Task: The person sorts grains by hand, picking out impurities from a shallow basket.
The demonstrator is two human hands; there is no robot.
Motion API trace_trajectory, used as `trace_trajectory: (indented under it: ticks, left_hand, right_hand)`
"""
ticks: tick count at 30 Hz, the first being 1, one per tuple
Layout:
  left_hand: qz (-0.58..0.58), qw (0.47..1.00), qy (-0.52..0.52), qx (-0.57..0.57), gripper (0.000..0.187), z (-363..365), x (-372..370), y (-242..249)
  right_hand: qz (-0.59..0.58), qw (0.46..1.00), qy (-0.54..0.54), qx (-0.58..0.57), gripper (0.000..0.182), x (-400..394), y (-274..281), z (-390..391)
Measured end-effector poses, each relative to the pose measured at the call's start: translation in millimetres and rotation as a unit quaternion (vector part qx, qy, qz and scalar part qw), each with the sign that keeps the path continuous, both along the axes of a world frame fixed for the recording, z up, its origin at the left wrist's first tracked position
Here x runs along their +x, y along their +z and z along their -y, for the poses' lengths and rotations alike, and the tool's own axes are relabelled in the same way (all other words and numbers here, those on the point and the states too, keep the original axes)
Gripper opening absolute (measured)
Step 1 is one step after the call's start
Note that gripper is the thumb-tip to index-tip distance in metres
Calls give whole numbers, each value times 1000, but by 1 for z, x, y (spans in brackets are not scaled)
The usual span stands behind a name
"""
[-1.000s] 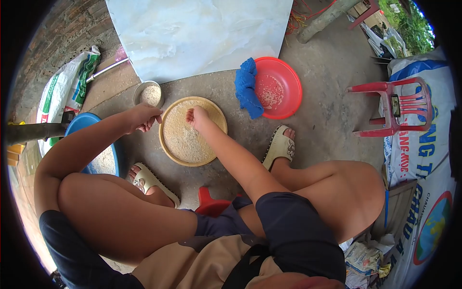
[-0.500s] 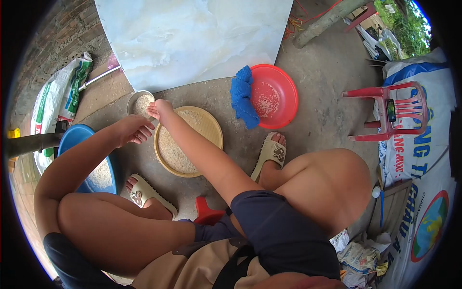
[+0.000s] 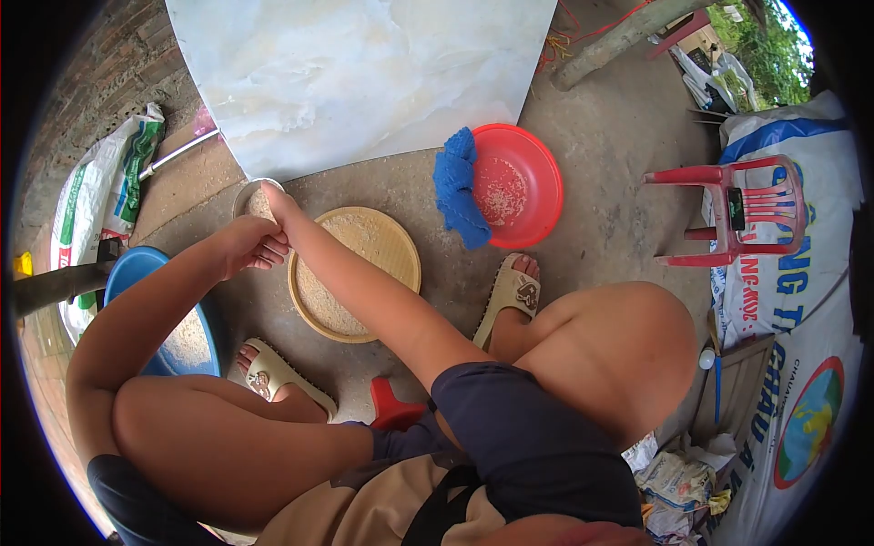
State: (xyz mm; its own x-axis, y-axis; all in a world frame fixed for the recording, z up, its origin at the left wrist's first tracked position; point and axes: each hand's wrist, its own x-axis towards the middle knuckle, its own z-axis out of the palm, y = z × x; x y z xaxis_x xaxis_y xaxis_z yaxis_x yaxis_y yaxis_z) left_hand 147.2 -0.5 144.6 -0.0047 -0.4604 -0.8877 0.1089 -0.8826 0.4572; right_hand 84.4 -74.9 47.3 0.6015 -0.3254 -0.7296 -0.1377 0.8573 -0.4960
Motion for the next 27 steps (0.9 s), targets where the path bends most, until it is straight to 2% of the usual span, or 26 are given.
trace_trajectory:
  ticks: [2,6,8,9,11,12,13,14,15,16,18,20,22,25,27]
  left_hand:
    - [18,1000,8,-4,25,3,-6,4]
    - [40,997,-37,-47,24,7,-20,20]
    - [123,979,-148,-63,25,12,-32,35]
    - [123,979,-149,-63,25,14,-40,43]
    - [128,949,-225,-179,32,15,-61,64]
    - [100,930,-294,-199,38,18,-78,91]
    - [71,904,-360,-217,44,21,-98,124]
    - [7,894,-392,-217,53,22,-115,150]
    - [-61,880,-422,-207,59,24,-132,180]
    - [-110,871,-420,-228,61,21,-149,203]
    - [-216,877,-359,-236,54,10,-181,235]
    - [-228,858,-359,-290,55,-3,-208,258]
    - [-203,862,-350,-306,54,-28,-199,265]
    - [-139,868,-327,-347,51,-70,-198,275]
    - [-106,859,-331,-376,49,-89,-205,282]
  right_hand:
    - [42,996,64,39,68,-2,6,3]
    - [73,993,81,44,65,-7,-3,8]
    - [62,996,-7,-60,54,-6,-16,7]
    - [61,996,-7,-60,54,-12,-17,7]
    - [121,983,-86,-112,36,-30,-16,11]
    - [122,982,-86,-114,36,-37,-14,12]
    - [49,980,-134,-142,31,-45,-15,12]
    - [-23,969,-181,-167,26,-52,-16,9]
    - [-30,962,-192,-194,24,-59,-29,8]
    - [-35,953,-203,-220,22,-68,-41,7]
    - [-53,949,-194,-243,21,-83,-65,6]
    - [-112,918,-165,-342,22,-95,-94,5]
    - [-96,928,-177,-314,23,-109,-59,-5]
    - [-89,941,-108,-307,23,-116,-24,-11]
    - [-51,937,-52,-342,22,-123,-2,-13]
